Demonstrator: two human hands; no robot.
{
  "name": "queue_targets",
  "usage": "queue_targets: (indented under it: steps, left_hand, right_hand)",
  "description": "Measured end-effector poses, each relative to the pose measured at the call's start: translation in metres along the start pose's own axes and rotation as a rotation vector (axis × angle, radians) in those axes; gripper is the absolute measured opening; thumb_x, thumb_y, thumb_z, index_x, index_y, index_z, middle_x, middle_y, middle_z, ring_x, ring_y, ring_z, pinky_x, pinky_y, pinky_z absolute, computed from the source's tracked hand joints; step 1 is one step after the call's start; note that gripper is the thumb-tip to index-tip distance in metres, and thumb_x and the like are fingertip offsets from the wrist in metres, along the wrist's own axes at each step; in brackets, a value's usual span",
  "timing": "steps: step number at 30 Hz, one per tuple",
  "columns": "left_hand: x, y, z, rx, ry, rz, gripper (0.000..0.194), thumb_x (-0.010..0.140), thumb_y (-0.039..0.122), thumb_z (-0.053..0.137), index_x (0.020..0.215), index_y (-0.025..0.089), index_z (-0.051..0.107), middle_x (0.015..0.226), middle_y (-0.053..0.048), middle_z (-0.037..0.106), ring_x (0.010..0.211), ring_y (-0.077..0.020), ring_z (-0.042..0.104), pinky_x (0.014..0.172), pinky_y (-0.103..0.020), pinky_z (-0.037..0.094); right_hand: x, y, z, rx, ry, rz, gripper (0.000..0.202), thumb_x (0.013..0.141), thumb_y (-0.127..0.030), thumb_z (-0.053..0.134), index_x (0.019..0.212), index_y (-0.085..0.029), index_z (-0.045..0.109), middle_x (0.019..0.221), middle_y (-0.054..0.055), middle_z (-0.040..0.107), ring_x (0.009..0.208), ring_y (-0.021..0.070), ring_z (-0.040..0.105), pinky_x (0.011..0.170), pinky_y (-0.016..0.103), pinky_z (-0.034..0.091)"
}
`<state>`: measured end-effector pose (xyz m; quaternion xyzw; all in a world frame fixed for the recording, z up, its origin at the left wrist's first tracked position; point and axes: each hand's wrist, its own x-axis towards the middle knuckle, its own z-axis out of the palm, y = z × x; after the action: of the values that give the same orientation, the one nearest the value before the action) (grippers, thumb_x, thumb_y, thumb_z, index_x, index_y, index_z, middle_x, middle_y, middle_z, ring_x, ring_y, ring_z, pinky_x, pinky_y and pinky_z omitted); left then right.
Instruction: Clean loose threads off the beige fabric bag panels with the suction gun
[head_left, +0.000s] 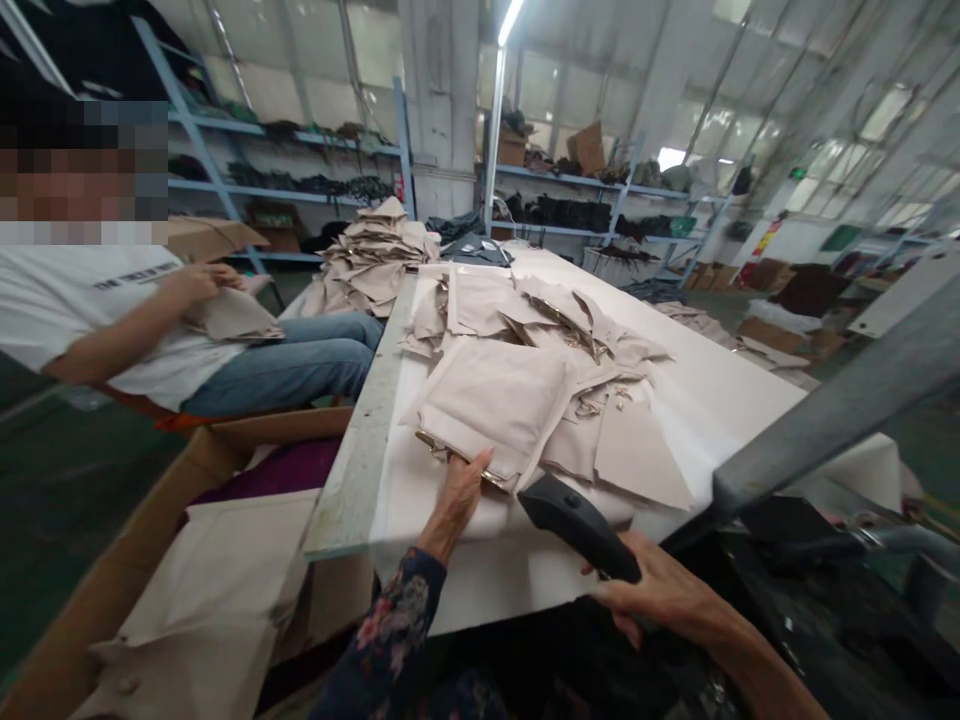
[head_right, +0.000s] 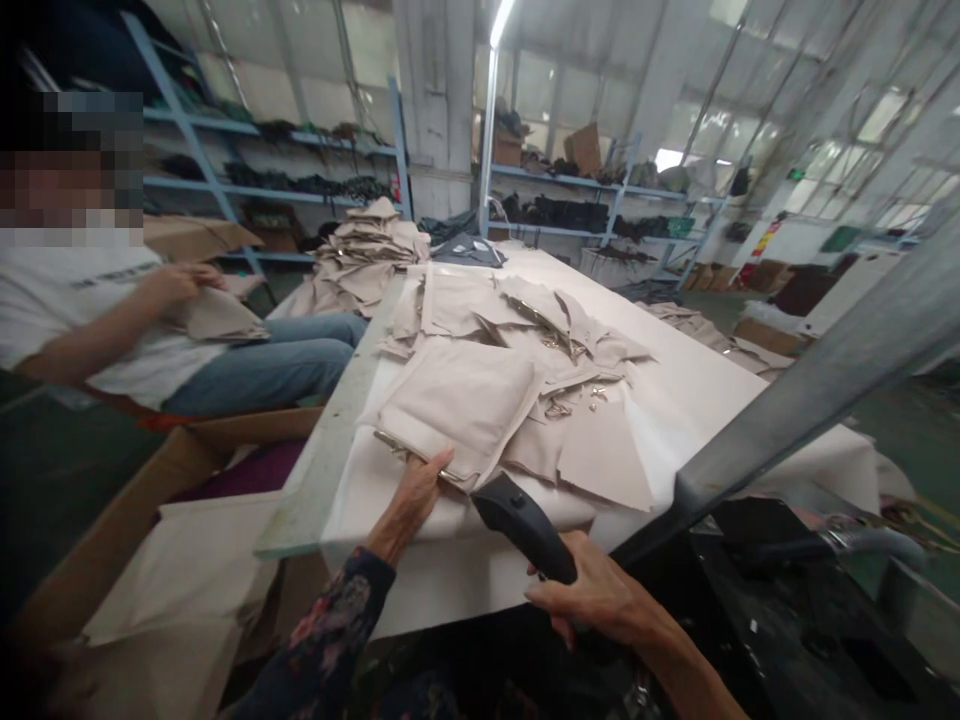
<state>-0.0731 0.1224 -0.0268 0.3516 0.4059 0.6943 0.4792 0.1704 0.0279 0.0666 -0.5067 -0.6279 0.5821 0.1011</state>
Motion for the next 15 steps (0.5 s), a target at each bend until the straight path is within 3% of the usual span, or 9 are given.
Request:
queue_targets:
  steps: [6, 11, 15]
  left_hand:
    - [-0.010, 0.007, 0.010, -0.032, 0.025, 0.060, 0.053, 0.072, 0.033, 0.066, 0.121, 0.017, 0.054, 0.118, -0.013, 0.066, 0.111, -0.0249, 0.060, 0.098, -0.041, 0.045]
    - [-0.018, 0.019, 0.014, 0.113, -0.048, 0.128, 0.037, 0.074, 0.032, 0.061, 0.106, 0.013, 0.063, 0.094, -0.011, 0.072, 0.096, -0.0243, 0.065, 0.090, -0.039, 0.049]
    - [-0.027, 0.023, 0.010, 0.312, -0.118, 0.187, 0.020, 0.077, 0.027, 0.057, 0.087, 0.013, 0.066, 0.076, -0.007, 0.070, 0.075, -0.0217, 0.066, 0.072, -0.035, 0.053]
  right_hand:
    - [-0.016, -0.020, -0.002, 0.022, 0.090, -0.055, 0.037, 0.075, -0.035, 0.062, 0.103, -0.013, 0.050, 0.046, -0.006, 0.053, 0.042, 0.0109, 0.051, 0.046, 0.021, 0.042]
    - [-0.010, -0.056, 0.008, 0.040, 0.003, -0.192, 0.032, 0.076, -0.033, 0.063, 0.099, -0.014, 0.053, 0.049, -0.005, 0.056, 0.041, 0.0098, 0.050, 0.043, 0.020, 0.043]
    - [0.006, -0.089, 0.017, 0.051, -0.025, -0.282, 0.029, 0.075, -0.032, 0.064, 0.096, -0.014, 0.056, 0.048, -0.006, 0.054, 0.041, 0.0099, 0.050, 0.041, 0.020, 0.045]
